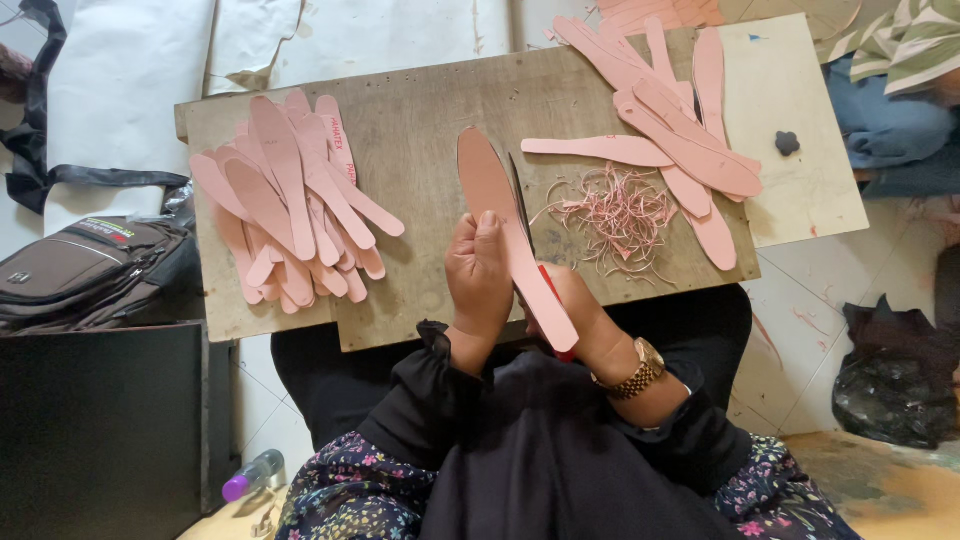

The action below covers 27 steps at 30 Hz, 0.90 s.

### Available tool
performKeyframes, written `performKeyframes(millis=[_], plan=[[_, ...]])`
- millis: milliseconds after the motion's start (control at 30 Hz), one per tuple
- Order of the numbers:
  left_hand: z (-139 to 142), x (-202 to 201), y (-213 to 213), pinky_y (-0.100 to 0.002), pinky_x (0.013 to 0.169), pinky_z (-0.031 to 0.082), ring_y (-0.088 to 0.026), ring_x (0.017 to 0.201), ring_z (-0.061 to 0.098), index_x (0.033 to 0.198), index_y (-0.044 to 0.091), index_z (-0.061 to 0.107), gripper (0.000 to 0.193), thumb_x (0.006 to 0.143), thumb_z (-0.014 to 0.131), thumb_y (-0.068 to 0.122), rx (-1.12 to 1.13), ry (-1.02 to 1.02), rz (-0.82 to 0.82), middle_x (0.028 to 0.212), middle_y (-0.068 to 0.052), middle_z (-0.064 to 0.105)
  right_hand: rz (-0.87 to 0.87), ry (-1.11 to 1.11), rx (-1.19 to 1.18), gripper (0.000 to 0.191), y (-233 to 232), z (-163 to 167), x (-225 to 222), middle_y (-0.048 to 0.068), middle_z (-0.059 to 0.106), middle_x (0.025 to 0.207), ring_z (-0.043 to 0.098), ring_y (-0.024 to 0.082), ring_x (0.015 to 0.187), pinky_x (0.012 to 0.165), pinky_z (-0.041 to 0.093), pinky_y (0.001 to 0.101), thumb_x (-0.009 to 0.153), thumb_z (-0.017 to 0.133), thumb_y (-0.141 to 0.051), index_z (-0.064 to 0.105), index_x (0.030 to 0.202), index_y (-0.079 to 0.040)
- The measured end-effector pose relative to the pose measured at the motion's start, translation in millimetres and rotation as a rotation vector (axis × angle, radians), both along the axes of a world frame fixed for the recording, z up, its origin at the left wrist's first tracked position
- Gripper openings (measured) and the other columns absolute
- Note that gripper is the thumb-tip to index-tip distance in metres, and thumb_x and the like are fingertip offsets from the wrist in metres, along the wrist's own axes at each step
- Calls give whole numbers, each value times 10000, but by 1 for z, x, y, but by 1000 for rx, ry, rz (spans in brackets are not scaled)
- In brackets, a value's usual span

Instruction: The person sits at a work board and trims the edges of pink insole blanks with red-handled scissors, cutting small slivers off the curved outline of each blank. They place finished blanks on a pile, collect trimmed scraps into a heap, and pick up the next blank to continue trimming.

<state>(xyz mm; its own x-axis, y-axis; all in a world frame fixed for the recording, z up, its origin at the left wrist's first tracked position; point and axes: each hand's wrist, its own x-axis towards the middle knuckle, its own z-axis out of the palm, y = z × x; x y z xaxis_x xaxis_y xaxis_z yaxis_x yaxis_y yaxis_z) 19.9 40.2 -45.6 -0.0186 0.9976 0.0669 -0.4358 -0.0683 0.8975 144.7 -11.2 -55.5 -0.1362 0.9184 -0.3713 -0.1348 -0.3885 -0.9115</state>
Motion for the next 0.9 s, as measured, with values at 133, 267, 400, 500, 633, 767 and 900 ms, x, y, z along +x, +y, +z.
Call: performKeyframes(millis=[133, 267, 400, 500, 633, 767, 900], plan=[[-3, 2, 1, -195, 621, 394, 2, 713, 447, 1012, 53, 603, 216, 1112, 513, 223, 3, -3, 13, 814, 85, 534, 7, -152, 48, 205, -1, 2, -5, -11, 565, 620, 560, 73, 484, 435, 489, 255, 989, 572, -156, 587, 815, -50], [-6, 2, 1, -200, 630, 399, -4, 723, 454, 1009, 57, 600, 225, 1113, 510, 236, 2, -19, 10, 822, 80, 542, 6, -235, 117, 185, -1, 1, -7, -15, 563, 600, 562, 74, 480, 436, 495, 261, 969, 574, -138, 584, 804, -54], [-8, 1, 2, -204, 637, 396, -7, 734, 447, 987, 64, 585, 242, 1135, 518, 243, 13, -17, 10, 827, 78, 532, -15, -183, 40, 211, 0, -5, -9, -12, 543, 594, 543, 88, 459, 421, 481, 274, 981, 569, -145, 579, 795, -46], [-7, 0, 3, -202, 626, 403, -9, 719, 467, 1021, 54, 608, 228, 1113, 509, 238, -15, -14, 0, 828, 73, 558, -21, -102, 4, 191, 3, -10, -8, -12, 550, 605, 549, 97, 461, 423, 484, 279, 978, 578, -151, 589, 818, -47], [-5, 0, 2, -204, 638, 417, -7, 734, 490, 1051, 38, 636, 232, 1102, 511, 227, 2, 13, -35, 845, 65, 588, -17, -40, -24, 208, 13, -12, -1, 1, 607, 642, 596, 104, 491, 440, 491, 272, 984, 573, -210, 632, 876, -42], [-4, 1, 0, -209, 624, 421, -16, 722, 512, 1009, 22, 650, 248, 1100, 523, 214, -27, -1, -58, 837, 49, 619, 17, -124, -28, 278, 19, -10, 6, 39, 609, 625, 598, 120, 479, 435, 487, 274, 998, 586, -265, 648, 899, -13], [-7, 2, 2, -212, 542, 397, -27, 622, 497, 987, 25, 652, 248, 1077, 521, 216, -97, 5, -74, 751, 42, 605, -9, 30, -53, 290, 16, -11, 8, 44, 590, 613, 580, 136, 454, 422, 480, 277, 1011, 569, -270, 623, 904, -6]])
